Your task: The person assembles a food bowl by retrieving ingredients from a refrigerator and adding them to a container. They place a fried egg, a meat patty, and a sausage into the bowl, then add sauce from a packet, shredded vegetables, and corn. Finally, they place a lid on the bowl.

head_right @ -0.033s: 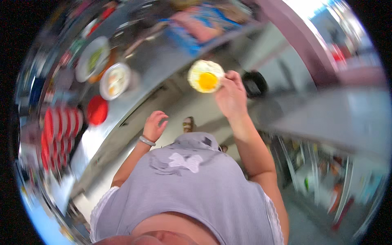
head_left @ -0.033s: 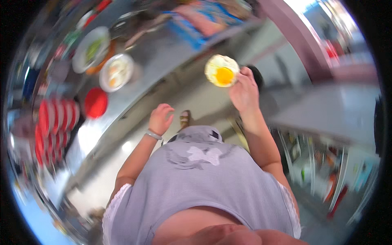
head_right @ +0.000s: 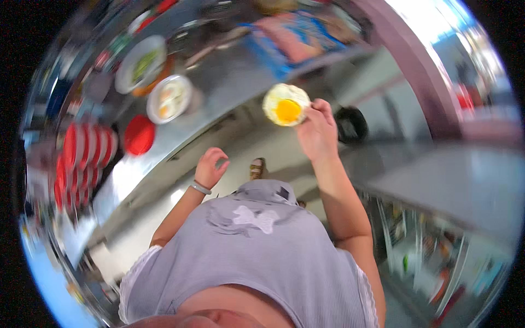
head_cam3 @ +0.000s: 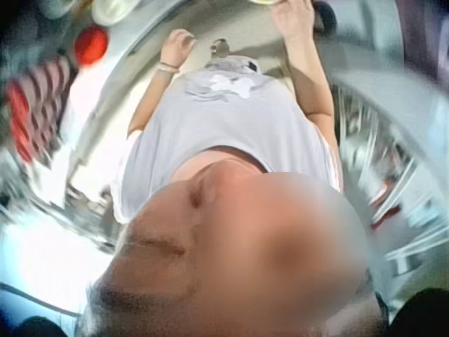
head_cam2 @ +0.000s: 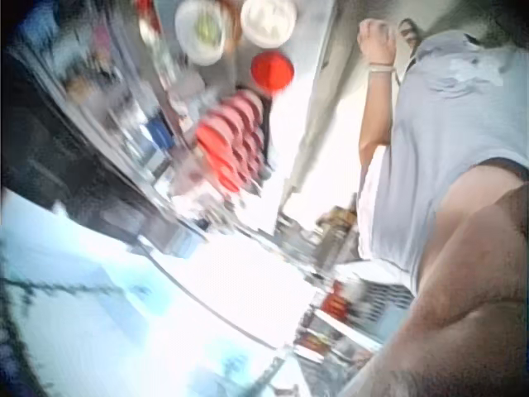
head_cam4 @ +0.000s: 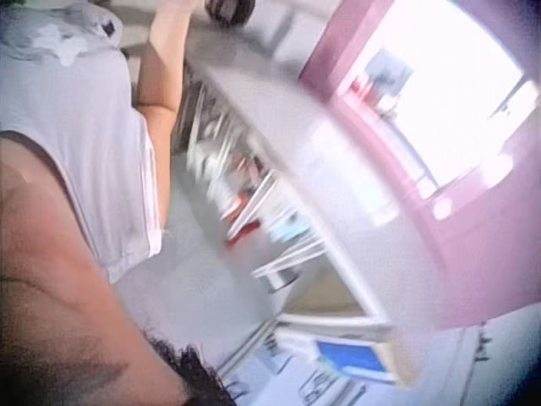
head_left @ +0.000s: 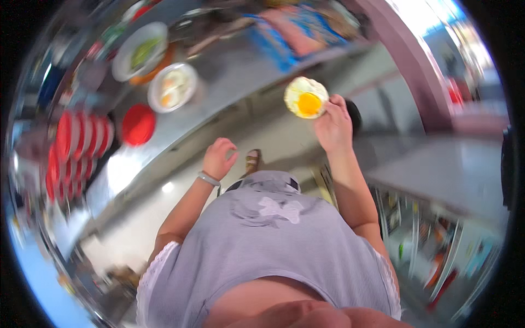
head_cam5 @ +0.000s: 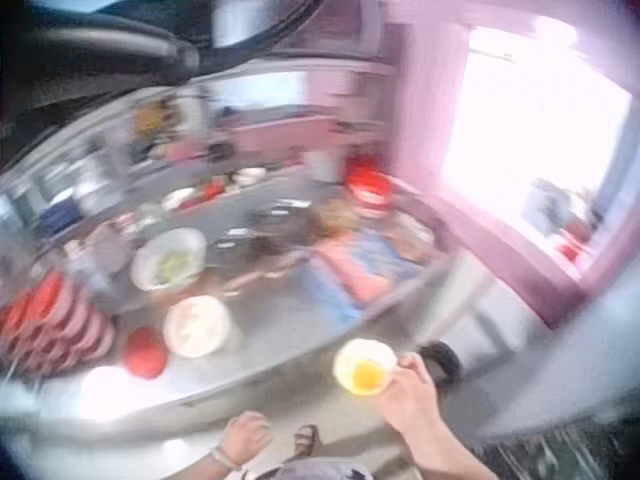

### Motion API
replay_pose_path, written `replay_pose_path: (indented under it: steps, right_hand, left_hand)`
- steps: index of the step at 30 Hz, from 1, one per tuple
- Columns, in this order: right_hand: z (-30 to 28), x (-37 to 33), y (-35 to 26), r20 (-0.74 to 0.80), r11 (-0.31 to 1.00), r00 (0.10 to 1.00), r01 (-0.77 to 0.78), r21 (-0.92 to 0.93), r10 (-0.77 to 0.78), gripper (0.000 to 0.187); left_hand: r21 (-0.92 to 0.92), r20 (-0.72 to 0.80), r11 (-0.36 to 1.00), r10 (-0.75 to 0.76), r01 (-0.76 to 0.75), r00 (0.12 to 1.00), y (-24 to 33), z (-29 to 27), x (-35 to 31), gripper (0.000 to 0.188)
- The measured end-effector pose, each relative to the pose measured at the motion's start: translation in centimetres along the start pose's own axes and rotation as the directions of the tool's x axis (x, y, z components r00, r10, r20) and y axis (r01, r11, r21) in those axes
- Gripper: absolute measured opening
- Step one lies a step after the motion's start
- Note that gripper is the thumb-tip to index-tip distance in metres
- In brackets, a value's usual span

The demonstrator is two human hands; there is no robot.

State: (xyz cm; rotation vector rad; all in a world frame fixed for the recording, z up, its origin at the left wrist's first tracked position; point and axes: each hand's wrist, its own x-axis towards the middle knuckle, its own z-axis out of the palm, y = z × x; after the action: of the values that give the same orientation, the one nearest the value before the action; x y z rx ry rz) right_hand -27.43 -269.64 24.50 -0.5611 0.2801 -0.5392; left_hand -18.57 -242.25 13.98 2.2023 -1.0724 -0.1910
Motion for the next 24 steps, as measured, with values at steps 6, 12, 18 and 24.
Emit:
replay_pose_path:
  steps: [6, 12, 18, 24]
  right_hand:
    - [3.7, 8.5, 14.4, 0.051, 0.863, 0.882, -0.445, -0.239, 0.469, 0.015]
    - [7.3, 15.6, 26.1, -0.025, 0.697, 0.796, -0.545, -0.465, 0.605, 0.015]
    - [8.6, 16.3, 25.5, 0.312, 0.084, 0.913, 0.301, -0.95, 0.261, 0.015]
    - [3.8, 8.8, 12.0, 0.262, 0.088, 0.947, 0.25, -0.964, 0.187, 0.012]
  left_hand:
    - [-0.136, -0.437, 0.952, -0.305, 0.273, 0.846, -5.2, -3.7, -2.9, 0.017]
    - [-0.079, -0.506, 0.949, -0.301, 0.304, 0.809, -8.1, -6.0, -1.4, 0.021]
    - [0.121, -0.497, 0.935, -0.233, 0.333, 0.836, -8.1, -7.9, 3.1, 0.027]
    - [0.287, -0.395, 0.958, 0.133, -0.016, 0.909, -5.6, -5.7, 9.4, 0.03]
